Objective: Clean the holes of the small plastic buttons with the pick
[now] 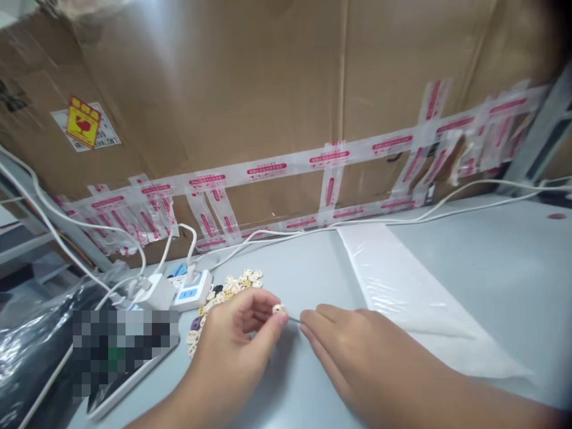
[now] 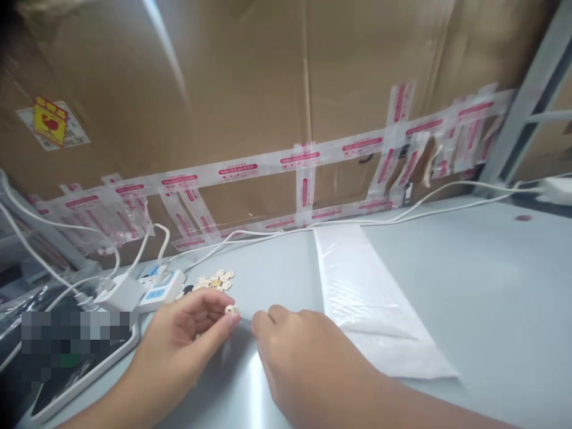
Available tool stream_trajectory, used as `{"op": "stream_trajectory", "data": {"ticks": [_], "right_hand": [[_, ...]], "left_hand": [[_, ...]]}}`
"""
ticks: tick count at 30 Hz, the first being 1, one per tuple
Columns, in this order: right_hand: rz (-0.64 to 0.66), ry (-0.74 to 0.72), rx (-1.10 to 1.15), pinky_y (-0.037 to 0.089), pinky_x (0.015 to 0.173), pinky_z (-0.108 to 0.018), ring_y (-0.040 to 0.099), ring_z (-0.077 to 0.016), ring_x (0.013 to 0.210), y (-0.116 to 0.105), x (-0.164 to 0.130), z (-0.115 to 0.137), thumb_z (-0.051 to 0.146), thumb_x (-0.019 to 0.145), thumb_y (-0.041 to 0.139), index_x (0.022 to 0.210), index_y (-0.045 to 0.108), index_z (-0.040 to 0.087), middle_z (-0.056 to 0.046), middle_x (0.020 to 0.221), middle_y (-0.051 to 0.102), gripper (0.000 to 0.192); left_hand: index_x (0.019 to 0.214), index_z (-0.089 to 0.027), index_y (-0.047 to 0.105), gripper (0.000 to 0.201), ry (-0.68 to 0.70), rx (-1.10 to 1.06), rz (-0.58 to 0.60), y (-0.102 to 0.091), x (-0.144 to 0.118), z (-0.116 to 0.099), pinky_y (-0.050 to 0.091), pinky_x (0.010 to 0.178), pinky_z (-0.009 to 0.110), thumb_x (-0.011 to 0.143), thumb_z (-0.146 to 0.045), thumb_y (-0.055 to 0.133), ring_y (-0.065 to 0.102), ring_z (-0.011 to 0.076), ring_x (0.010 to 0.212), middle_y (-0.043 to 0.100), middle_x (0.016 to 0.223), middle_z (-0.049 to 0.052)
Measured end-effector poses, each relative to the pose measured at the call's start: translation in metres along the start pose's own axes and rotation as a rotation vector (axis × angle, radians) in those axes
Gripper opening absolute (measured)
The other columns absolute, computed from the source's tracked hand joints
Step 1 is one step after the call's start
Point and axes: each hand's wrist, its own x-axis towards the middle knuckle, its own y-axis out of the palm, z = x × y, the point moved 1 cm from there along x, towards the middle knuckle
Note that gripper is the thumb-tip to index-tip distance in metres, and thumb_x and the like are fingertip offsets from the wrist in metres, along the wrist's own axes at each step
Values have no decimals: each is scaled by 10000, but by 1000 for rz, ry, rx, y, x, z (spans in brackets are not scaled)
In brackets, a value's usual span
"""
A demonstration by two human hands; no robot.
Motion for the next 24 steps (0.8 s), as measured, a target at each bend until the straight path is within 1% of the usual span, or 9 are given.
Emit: {"op": "stream_trajectory", "data": {"ticks": [4,7,11,16,18,20,22,24], "right_hand": [[-40,-3,31,346,510,-332,541,-177,530,15,-7,-8,112,879,478,871,660,242,-58,721,648,224],[-46,8,60,360,519,-333,555,-189,558,17,-8,-11,151,894,501,871,673,243,-75,734,659,197],[-12,49,149,386,542,-343,571,-200,560,9,-3,-8,206,937,470,817,669,260,-67,724,663,239],[-18,206,320,411,556,-349,574,-213,570,-6,6,-2,345,987,425,778,651,278,-47,666,640,316],[-11,273,445,411,538,-329,564,-200,566,-8,8,-1,378,973,458,786,653,280,-27,642,623,287],[27,328,594,407,517,-301,549,-182,563,-8,9,0,404,934,528,807,665,284,-2,613,596,222],[78,363,717,397,499,-276,534,-166,560,-7,9,1,415,895,581,806,676,284,14,595,568,184],[113,394,782,377,485,-261,517,-154,556,-8,9,1,402,882,593,778,668,269,18,586,545,185]], "left_hand": [[853,-251,688,159,10,49,-9,1,2,4,571,566,299,804,-401,699,667,174,605,722,716,19],[848,-260,693,143,13,43,-37,0,2,8,576,551,285,797,-392,712,670,172,591,720,691,7],[869,-277,712,116,38,38,-33,-3,1,9,590,555,265,798,-368,728,700,179,623,742,715,6],[827,-274,719,93,10,-44,-27,-4,3,5,610,543,245,780,-346,752,699,168,580,751,711,9],[837,-277,727,90,9,-74,4,-3,3,3,620,555,239,772,-330,762,719,178,604,760,724,9],[855,-289,738,99,33,-76,55,-1,1,2,633,590,238,767,-320,770,743,191,650,771,751,9],[866,-300,752,88,63,-40,119,1,-2,0,644,633,242,782,-320,765,755,195,683,781,786,7],[863,-295,760,65,77,-5,174,2,-5,-3,644,636,236,803,-319,749,755,189,685,785,797,6]]}}
